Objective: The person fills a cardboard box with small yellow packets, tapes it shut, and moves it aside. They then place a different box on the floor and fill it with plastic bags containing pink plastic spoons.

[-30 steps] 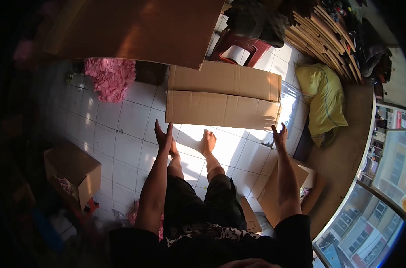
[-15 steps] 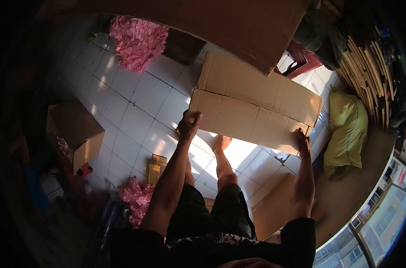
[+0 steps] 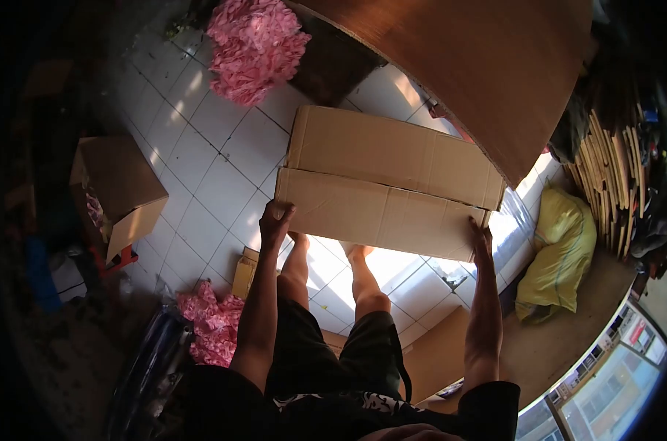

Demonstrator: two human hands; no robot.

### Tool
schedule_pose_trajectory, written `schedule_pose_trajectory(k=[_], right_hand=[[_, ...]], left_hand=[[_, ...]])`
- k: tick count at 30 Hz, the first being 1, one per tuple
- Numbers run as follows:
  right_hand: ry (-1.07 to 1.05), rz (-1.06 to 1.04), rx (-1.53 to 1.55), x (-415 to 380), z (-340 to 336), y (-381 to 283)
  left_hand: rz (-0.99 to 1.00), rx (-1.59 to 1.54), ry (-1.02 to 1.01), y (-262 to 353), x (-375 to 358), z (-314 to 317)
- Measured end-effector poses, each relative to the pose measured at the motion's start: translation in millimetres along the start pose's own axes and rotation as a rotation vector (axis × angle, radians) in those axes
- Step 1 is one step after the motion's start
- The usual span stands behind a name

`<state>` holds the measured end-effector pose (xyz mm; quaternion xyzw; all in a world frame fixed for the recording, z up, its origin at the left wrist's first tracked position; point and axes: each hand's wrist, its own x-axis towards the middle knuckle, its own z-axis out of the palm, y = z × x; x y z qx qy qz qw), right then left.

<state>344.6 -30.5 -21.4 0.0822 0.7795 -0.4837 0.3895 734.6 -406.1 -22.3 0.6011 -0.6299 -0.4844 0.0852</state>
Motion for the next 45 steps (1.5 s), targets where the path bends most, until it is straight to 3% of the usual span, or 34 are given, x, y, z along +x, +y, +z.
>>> schedule_pose_trajectory(k=[8, 12, 16, 18, 20, 22, 24, 26, 28, 30, 32, 34, 36, 37, 40, 41, 42, 44, 45], right_hand=[[-0.046, 0.040, 0.148, -53.5, 113.0, 20.0], [-0.131, 0.037, 0.379, -90.2, 195.7, 24.8], [-0.155, 0.056, 0.487, -127.0, 269.9, 40.2], [-0.244, 0.149, 0.407, -150.4, 290.0, 50.0], [-0.200, 0.294, 0.357, -173.2, 302.0, 56.7], [-0.096, 0.297, 0.388, -196.8, 309.8, 59.2], [0.053, 0.225, 0.463, -229.9, 324.3, 34.3], [0.083, 0.152, 0.576, -260.2, 326.6, 40.7], [-0.030, 0.223, 0.676, -290.1, 319.5, 48.4], [-0.405, 0.207, 0.667, -307.7, 311.9, 50.5], [-0.580, -0.182, 0.077, -314.1, 318.1, 55.2], [-0.726, -0.200, -0.312, -324.0, 329.2, 50.7], [-0.826, -0.392, -0.748, -325.2, 341.2, 56.2], [-0.878, -0.516, -0.821, -322.4, 345.6, 65.4], [-0.924, -0.414, -1.006, -298.4, 369.8, 20.7], [-0.729, -0.485, -0.892, -278.1, 380.2, 19.6], [-0.535, -0.547, -0.773, -252.2, 388.1, 21.0], [-0.348, -0.850, -0.910, -198.1, 389.5, 16.9], [-0.274, -0.916, -1.080, -178.1, 384.4, 16.5]], left_hand=[[0.099, -0.011, -0.049, -4.4, 121.1, -87.4], [0.157, 0.120, -0.076, 14.5, 210.0, -132.6], [0.268, 0.058, -0.228, 16.7, 306.4, -170.3], [0.235, 0.047, -0.255, 30.7, 308.6, -182.7], [0.176, 0.117, -0.163, 31.6, 309.4, -192.8], [0.128, 0.112, -0.179, 44.6, 293.3, -204.7], [0.271, 0.060, -0.153, 45.4, 282.2, -217.9], [0.205, -0.025, -0.174, 47.5, 272.9, -242.9], [0.076, -0.186, -0.224, 47.4, 260.8, -266.3], [0.090, -0.252, -0.232, 26.2, 247.1, -277.2], [-0.186, -0.795, -0.065, 14.5, 202.4, -275.6], [-0.121, -1.032, -0.077, -6.9, 152.9, -268.5], [-0.059, -0.916, 0.075, -26.5, 94.3, -255.6], [-0.106, -0.769, 0.147, -44.4, 69.6, -243.2], [-0.189, -0.533, 0.347, -113.3, 14.7, -189.0], [-0.222, -0.566, 0.358, -97.2, -3.0, -185.2], [0.093, -0.078, 0.578, -141.4, -2.1, -154.9], [0.182, 0.584, 0.685, -89.3, -14.0, -156.3], [0.237, 0.614, 0.583, -89.4, -13.5, -146.6]])
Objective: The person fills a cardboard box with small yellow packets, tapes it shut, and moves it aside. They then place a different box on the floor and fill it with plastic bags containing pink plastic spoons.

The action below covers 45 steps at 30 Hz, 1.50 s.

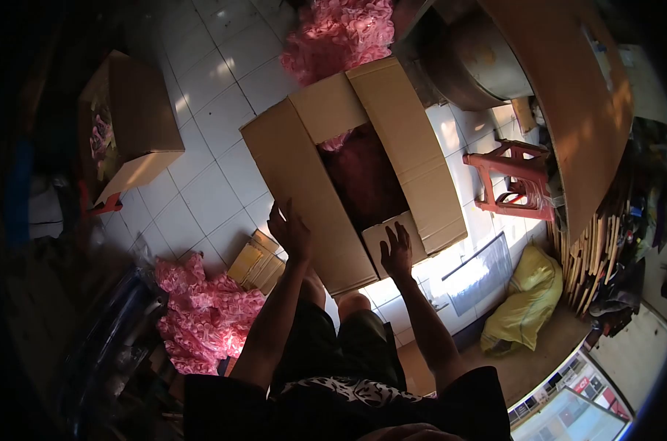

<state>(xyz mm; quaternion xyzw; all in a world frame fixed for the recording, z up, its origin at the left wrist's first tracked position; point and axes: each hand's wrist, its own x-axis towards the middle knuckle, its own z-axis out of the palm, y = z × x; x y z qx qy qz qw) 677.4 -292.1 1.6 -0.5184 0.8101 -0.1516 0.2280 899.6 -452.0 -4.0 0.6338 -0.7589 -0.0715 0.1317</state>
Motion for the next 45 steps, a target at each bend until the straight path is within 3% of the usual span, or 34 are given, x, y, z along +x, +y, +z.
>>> schedule_pose_trajectory(k=[1, 2, 3, 4, 6, 8, 10, 11, 13, 15, 16, 17, 18, 19, 21, 23, 25, 26, 28, 29, 31, 32, 33, 35, 36, 37, 39, 40, 41, 43, 45], right_hand=[[0.058, 0.059, -0.137, 7.5, -13.8, 0.4], [0.082, 0.121, -0.056, 6.2, -10.2, 17.9], [0.027, 0.191, -0.177, 5.1, -18.9, 18.9], [0.010, 0.284, -0.275, 7.8, -36.7, 16.5], [0.283, 0.279, -0.442, 22.3, -67.4, 33.6], [0.491, 0.346, -0.518, 44.9, -100.5, 63.4], [0.522, 0.418, -0.462, 72.8, -125.3, 97.4], [0.479, 0.463, -0.400, 85.1, -126.7, 125.0], [0.246, 0.573, -0.215, 105.3, -133.2, 150.1], [0.040, 0.447, 0.117, 116.2, -100.6, 216.9], [-0.093, 0.454, 0.226, 117.3, -92.8, 214.9], [-0.227, 0.459, 0.336, 119.4, -84.4, 211.0], [-0.163, 0.418, 0.444, 116.6, -37.4, 260.7], [-0.168, 0.416, 0.448, 124.1, -37.6, 265.9], [-0.391, 0.589, 0.374, 125.2, -49.6, 263.6], [-0.339, 0.595, 0.382, 127.4, -67.1, 237.4], [-0.343, 0.611, 0.340, 129.4, -74.9, 221.3], [-0.339, 0.611, 0.347, 125.6, -67.7, 222.4], [-0.013, 0.496, 0.044, 115.9, -44.6, 233.6], [0.127, 0.524, -0.121, 114.2, -49.5, 204.8], [0.391, 0.365, -0.639, 114.0, -67.6, 127.2], [0.328, 0.165, -0.546, 114.7, -57.8, 121.3], [0.263, -0.030, -0.453, 116.0, -49.1, 114.4], [-0.013, -0.314, -0.344, 105.9, -31.8, 97.1], [-0.095, -0.340, -0.375, 96.5, -21.3, 94.5], [-0.172, -0.362, -0.406, 89.8, -11.0, 91.4], [-0.050, -0.189, -0.355, 83.4, -33.2, 57.0], [-0.001, -0.123, -0.307, 79.3, -48.5, 40.1], [0.051, -0.071, -0.300, 71.0, -72.3, 21.2], [0.118, 0.104, -0.338, 34.8, -111.6, -5.6], [0.219, 0.203, -0.411, -8.6, -134.6, -19.2]], left_hand=[[0.088, -0.005, -0.073, 3.9, -4.1, 8.8], [0.095, -0.071, -0.103, 9.2, -13.4, 20.9], [-0.035, -0.219, -0.371, 8.6, -23.4, 41.9], [-0.112, -0.305, -0.444, 14.7, -33.4, 61.2], [-0.192, -0.389, -0.520, 36.6, -43.5, 73.2], [-0.314, -0.358, -0.734, 59.9, -39.1, 71.5], [-0.389, -0.416, -0.786, 72.8, -31.2, 73.1], [-0.464, -0.475, -0.839, 77.4, -30.2, 76.1], [-0.420, -0.449, -0.807, 74.5, -41.8, 97.2], [-0.226, -0.478, -0.774, 70.8, -42.9, 102.4], [-0.351, -0.570, -0.827, 78.0, -34.8, 82.5], [-0.355, -0.567, -0.828, 76.4, -36.6, 83.9], [-0.370, -0.662, -0.834, 73.4, -37.9, 85.3], [-0.385, -0.757, -0.836, 69.3, -38.2, 87.0], [-0.436, -0.862, -0.860, 58.0, -44.4, 86.1], [-0.528, -1.097, -0.876, 56.4, -40.3, 81.0], [-0.604, -1.087, -0.833, 67.9, -34.2, 69.2], [-0.550, -0.998, -0.796, 73.4, -31.2, 65.6], [-0.452, -0.827, -0.715, 83.2, -30.1, 61.2], [-0.453, -0.826, -0.713, 85.0, -29.0, 60.7], [0.045, -0.385, -0.074, 89.3, -22.7, 64.0], [0.076, -0.004, -0.297, 106.0, 1.7, 36.5], [0.077, -0.004, -0.295, 102.6, 18.3, 44.3], [0.785, 0.012, -0.181, 93.2, 55.7, 66.9], [0.737, -0.143, -0.328, 88.1, 65.1, 91.3], [0.743, -0.150, -0.330, 86.3, 81.2, 106.6], [0.736, -0.060, -0.411, 80.9, 114.7, 127.8], [0.646, 0.013, -0.667, 85.9, 139.2, 125.2], [0.658, 0.015, -0.675, 88.0, 159.7, 119.1], [0.296, -0.144, -0.913, 94.5, 188.5, 95.7], [0.415, -0.148, -0.861, 97.8, 188.9, 46.4]])
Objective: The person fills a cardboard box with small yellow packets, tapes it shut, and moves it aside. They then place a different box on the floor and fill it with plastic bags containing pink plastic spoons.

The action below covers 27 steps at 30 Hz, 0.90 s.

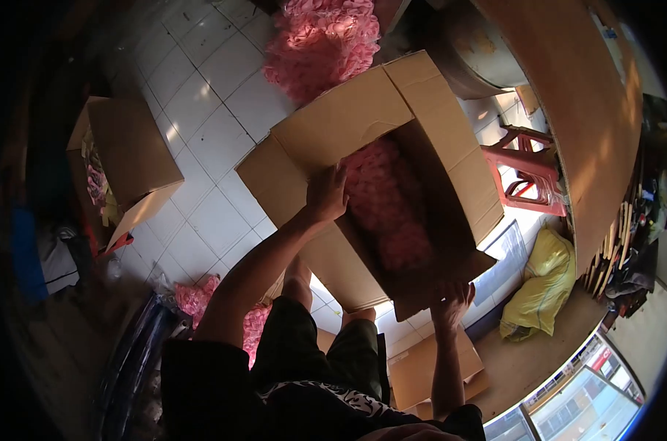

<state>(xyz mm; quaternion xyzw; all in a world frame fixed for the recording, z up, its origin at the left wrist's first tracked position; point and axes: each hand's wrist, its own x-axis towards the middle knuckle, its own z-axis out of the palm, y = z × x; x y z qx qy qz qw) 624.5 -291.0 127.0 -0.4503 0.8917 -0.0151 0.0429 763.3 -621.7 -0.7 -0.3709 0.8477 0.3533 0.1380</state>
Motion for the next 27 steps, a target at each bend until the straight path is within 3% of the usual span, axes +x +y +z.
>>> schedule_pose_trajectory(k=[1, 2, 3, 4, 6, 8, 10, 11, 12, 14, 15, 16, 17, 18, 19, 22, 24, 27], right_hand=[[-0.108, 0.085, -0.079, -29.3, 2.7, 17.4], [-0.068, 0.279, -0.048, -47.4, 1.2, 18.0], [-0.227, 0.433, -0.073, -88.3, 26.2, 41.4], [-0.228, 0.449, -0.075, -119.3, 55.1, 56.5], [-0.383, 1.084, 0.629, -152.4, 98.5, 70.9], [-0.387, 1.361, 1.143, -125.8, 118.3, 47.6], [-0.354, 1.404, 1.424, -102.3, 162.4, 37.1], [-0.293, 1.376, 1.517, -75.1, 167.2, 25.0], [-0.286, 1.380, 1.522, -75.7, 183.7, 32.4], [-0.167, 1.324, 1.357, -85.3, 236.9, 56.7], [-0.054, 1.479, 1.151, -61.3, 218.7, 36.5], [-0.053, 1.484, 1.155, -58.1, 218.4, 34.0], [-0.083, 1.481, 0.922, -58.7, 218.9, 32.7], [-0.111, 1.464, 0.689, -64.8, 223.8, 36.2], [-0.103, 1.463, 0.691, -68.6, 227.6, 42.4], [0.084, 1.099, 0.479, -72.1, 248.1, 61.5], [0.073, 1.034, 0.337, -50.6, 232.7, 79.0], [0.057, 1.049, 0.401, -3.5, 194.1, 86.0]], left_hand=[[0.137, 0.093, 0.162, 5.8, -16.6, -11.9], [0.273, 0.181, 0.322, 9.4, -24.2, -26.8], [0.255, 0.239, 0.370, 11.3, -23.4, -48.2], [0.239, 0.297, 0.418, 11.3, -21.7, -71.8], [0.160, 0.434, 0.572, 1.2, 1.7, -125.7], [0.107, 0.444, 0.659, -29.1, 42.8, -157.0], [0.144, 0.398, 0.602, -79.1, 95.4, -158.5], [0.017, 0.351, 0.401, -98.4, 117.1, -149.6], [0.076, -0.075, 0.329, -134.7, 139.5, -121.6], [-0.110, -0.373, -0.164, -149.0, 150.4, -103.7], [-0.040, -0.201, -0.081, -147.9, 144.3, -93.8], [0.032, -0.028, 0.001, -144.6, 137.3, -83.4], [0.100, 0.017, 0.130, -142.1, 136.0, -78.8], [0.106, 0.018, 0.126, -144.7, 134.4, -74.2], [0.095, 0.034, 0.169, -146.4, 134.1, -71.7], [0.094, 0.087, 0.277, -156.2, 134.5, -70.2], [0.082, 0.082, 0.318, -170.2, 133.9, -58.2], [0.075, 0.020, 0.393, -162.7, 114.7, -45.7]])
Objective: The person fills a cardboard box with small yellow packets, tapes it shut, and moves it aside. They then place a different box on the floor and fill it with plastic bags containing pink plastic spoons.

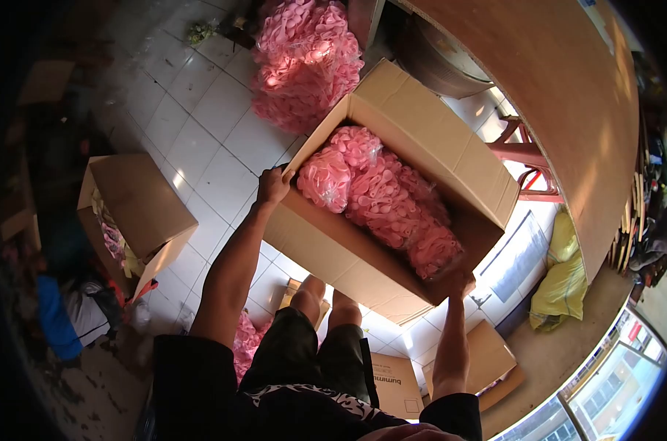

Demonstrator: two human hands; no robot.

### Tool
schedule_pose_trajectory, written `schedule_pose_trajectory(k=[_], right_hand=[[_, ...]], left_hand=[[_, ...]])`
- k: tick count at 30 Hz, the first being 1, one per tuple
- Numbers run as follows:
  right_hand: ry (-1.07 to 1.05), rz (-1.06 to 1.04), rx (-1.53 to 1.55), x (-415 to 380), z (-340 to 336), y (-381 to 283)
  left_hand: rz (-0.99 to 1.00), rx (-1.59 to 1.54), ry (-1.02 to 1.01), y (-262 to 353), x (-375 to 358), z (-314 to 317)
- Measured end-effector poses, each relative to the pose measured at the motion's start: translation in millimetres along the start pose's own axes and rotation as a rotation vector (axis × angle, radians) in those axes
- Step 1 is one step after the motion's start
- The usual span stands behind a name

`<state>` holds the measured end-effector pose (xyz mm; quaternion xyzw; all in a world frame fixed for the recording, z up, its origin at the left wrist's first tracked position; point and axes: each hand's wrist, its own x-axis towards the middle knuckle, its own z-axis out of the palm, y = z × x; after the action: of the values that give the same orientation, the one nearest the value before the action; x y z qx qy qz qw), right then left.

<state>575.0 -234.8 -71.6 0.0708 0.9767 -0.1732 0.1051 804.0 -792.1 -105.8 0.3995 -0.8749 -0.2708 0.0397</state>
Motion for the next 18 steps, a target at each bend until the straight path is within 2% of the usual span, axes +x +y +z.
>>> schedule_pose_trajectory(k=[1, 4, 6, 7, 9, 11, 13, 14, 15, 16, 17, 18], right_hand=[[0.011, -0.052, -0.009, 7.0, -4.1, -9.1], [-0.082, -0.025, -0.079, 17.0, -13.1, -28.0], [0.215, 0.142, 0.038, 15.7, -7.6, -49.0], [0.211, 0.129, 0.027, 13.4, -6.7, -59.8], [0.486, -0.448, -0.332, -2.1, 1.1, -100.3], [0.150, -0.699, -0.208, -6.0, 35.1, -115.5], [-0.231, -0.342, -0.206, -15.2, 68.5, -124.8], [-0.232, -0.343, -0.208, -4.7, 87.1, -115.3], [-0.459, -0.061, -0.205, 11.0, 110.9, -101.7], [-0.683, 0.230, -0.199, 18.9, 126.6, -92.9], [-0.689, 0.234, -0.205, 12.3, 132.2, -92.5], [-0.649, -0.029, -0.268, 4.0, 139.1, -97.7]], left_hand=[[-0.004, -0.003, 0.035, 13.5, -7.3, -5.4], [-0.051, 0.016, 0.037, 12.4, -15.1, 10.2], [-0.065, 0.023, 0.053, 19.9, -15.2, 10.4], [-0.131, 0.024, 0.027, 26.6, -18.2, 6.8], [-0.202, 0.025, 0.008, 52.6, -19.7, -17.9], [0.224, 0.412, 0.500, 94.0, -26.2, -43.9], [0.621, 0.325, 0.234, 83.0, -35.3, -4.7], [0.529, 0.245, 0.020, 85.9, -42.4, 20.7], [0.433, 0.166, -0.189, 95.3, -46.6, 41.6], [0.431, 0.168, -0.192, 109.3, -48.0, 46.7], [0.278, 0.285, -0.236, 125.7, -50.6, 46.7], [0.120, 0.400, -0.273, 135.1, -48.7, 54.0]])
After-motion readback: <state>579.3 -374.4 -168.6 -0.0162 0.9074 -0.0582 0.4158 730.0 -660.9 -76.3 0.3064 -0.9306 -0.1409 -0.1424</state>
